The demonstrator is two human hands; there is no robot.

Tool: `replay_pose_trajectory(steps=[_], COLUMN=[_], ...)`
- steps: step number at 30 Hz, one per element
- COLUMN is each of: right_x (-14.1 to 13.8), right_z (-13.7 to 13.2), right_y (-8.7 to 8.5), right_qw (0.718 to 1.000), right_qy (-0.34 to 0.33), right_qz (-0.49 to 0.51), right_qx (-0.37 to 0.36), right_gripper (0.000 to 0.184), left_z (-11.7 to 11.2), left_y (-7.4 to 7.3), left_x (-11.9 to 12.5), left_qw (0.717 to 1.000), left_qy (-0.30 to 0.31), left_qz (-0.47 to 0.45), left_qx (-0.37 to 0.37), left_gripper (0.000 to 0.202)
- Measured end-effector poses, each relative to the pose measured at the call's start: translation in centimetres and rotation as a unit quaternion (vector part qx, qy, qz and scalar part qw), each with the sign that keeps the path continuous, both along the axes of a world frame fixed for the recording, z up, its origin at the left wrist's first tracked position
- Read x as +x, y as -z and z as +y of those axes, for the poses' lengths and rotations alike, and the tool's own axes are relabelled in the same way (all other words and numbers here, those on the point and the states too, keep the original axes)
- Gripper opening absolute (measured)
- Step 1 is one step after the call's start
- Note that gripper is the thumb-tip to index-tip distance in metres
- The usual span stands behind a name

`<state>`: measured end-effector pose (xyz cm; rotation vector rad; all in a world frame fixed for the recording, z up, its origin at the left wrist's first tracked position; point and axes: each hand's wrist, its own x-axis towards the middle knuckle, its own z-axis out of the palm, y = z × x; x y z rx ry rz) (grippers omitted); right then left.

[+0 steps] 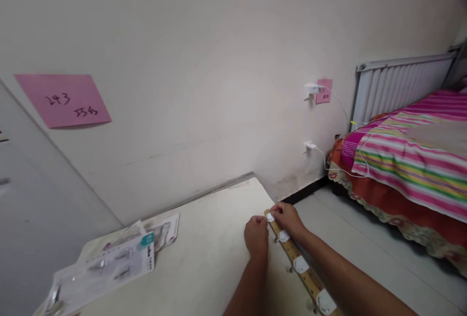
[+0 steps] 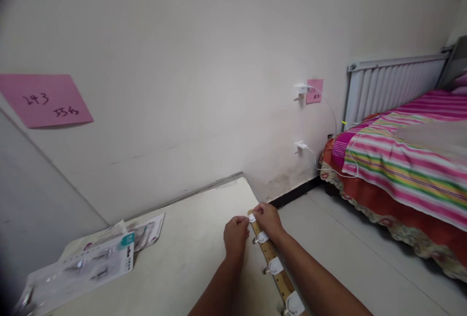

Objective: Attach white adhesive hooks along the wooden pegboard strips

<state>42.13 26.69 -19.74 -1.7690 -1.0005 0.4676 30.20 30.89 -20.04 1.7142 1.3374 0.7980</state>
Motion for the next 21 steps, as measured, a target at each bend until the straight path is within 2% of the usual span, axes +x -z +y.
replay_pose_trajectory(steps=[8,21], right_x=[0.0,1.1], right_z=[-0.3,1.0], right_y=[0.0,1.1], right_qw=[0.999,0.99], right_qy=[-0.011,-0.021], right_qz=[0.035,0.136], right_qx=[0.004,-0.015], right_gripper=[0.013,0.012], left_z=[-0.1,-0.4], left_y=[-0.1,-0.3], left_x=[0.1,0.0], left_qw=[1.0,1.0], left_qy=[-0.008,0.006], left_qz=[0.026,0.021], left_qx=[0.006,0.019], left_gripper=[0.022,0.02])
